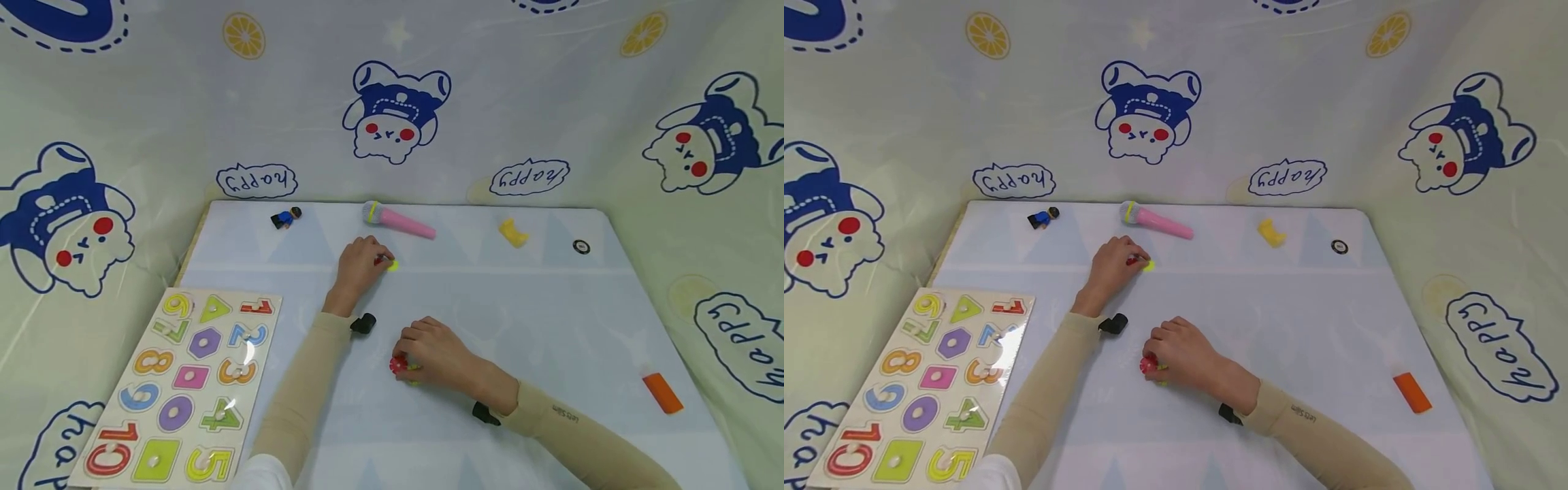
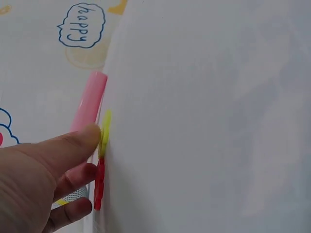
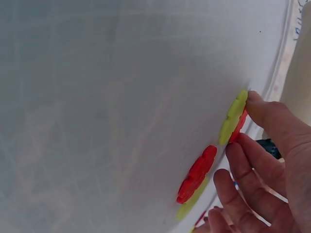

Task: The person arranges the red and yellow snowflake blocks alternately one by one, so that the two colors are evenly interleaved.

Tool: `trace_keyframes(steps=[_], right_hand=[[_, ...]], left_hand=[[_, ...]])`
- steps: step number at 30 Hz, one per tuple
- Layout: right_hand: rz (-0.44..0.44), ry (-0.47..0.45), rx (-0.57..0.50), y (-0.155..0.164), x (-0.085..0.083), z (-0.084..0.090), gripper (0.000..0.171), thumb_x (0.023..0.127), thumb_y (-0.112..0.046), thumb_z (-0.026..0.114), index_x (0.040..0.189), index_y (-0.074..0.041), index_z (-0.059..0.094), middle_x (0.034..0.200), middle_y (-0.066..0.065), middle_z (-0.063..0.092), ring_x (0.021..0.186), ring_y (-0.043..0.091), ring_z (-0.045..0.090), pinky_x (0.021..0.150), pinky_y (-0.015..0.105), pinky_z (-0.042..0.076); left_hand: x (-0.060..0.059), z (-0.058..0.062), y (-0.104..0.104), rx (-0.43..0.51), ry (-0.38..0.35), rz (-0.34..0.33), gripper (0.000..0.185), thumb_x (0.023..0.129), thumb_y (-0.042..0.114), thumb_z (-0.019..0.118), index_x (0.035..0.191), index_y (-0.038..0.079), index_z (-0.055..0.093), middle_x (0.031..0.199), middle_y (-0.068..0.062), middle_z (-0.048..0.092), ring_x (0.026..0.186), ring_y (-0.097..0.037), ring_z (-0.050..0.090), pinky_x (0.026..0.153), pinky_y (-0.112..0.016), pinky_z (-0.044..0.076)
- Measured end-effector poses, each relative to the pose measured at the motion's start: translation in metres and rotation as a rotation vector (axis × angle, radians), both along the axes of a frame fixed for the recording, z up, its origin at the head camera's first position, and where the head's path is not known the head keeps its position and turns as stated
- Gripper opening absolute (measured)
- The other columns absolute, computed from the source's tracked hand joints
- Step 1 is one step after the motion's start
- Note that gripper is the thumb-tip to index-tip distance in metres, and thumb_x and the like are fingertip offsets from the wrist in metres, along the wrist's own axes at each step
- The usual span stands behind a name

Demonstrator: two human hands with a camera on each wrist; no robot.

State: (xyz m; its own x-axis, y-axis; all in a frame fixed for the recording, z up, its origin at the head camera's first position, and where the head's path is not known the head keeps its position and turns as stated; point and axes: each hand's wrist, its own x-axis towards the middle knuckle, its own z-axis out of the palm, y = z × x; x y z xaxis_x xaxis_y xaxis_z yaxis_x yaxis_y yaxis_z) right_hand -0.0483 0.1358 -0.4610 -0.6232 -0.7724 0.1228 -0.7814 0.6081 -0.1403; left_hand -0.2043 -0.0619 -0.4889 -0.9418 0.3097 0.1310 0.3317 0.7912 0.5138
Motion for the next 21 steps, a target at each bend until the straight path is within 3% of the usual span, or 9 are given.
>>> trace_keyframes(steps=[6,21], right_hand=[[-0.008,0.041,0.000,-0.001,-0.001,-0.002,0.021,0.085,-0.036,0.091,0.090,-0.022,0.076,0.084,-0.011,0.065,0.087,0.011,0.063,0.096,0.033,0.053],[0.050,0.187,-0.015,-0.002,0.003,-0.012,0.023,0.081,-0.033,0.088,0.092,-0.021,0.072,0.087,-0.009,0.069,0.085,0.012,0.066,0.090,0.032,0.055]], left_hand=[[0.002,0.002,-0.002,0.019,-0.038,-0.007,0.020,0.095,0.032,0.087,0.110,0.018,0.087,0.109,-0.006,0.071,0.098,-0.027,0.061,0.088,-0.043,0.050],[0.003,0.005,-0.003,0.016,-0.085,-0.023,0.025,0.093,0.030,0.089,0.113,0.016,0.083,0.111,-0.008,0.069,0.102,-0.027,0.060,0.091,-0.044,0.049]])
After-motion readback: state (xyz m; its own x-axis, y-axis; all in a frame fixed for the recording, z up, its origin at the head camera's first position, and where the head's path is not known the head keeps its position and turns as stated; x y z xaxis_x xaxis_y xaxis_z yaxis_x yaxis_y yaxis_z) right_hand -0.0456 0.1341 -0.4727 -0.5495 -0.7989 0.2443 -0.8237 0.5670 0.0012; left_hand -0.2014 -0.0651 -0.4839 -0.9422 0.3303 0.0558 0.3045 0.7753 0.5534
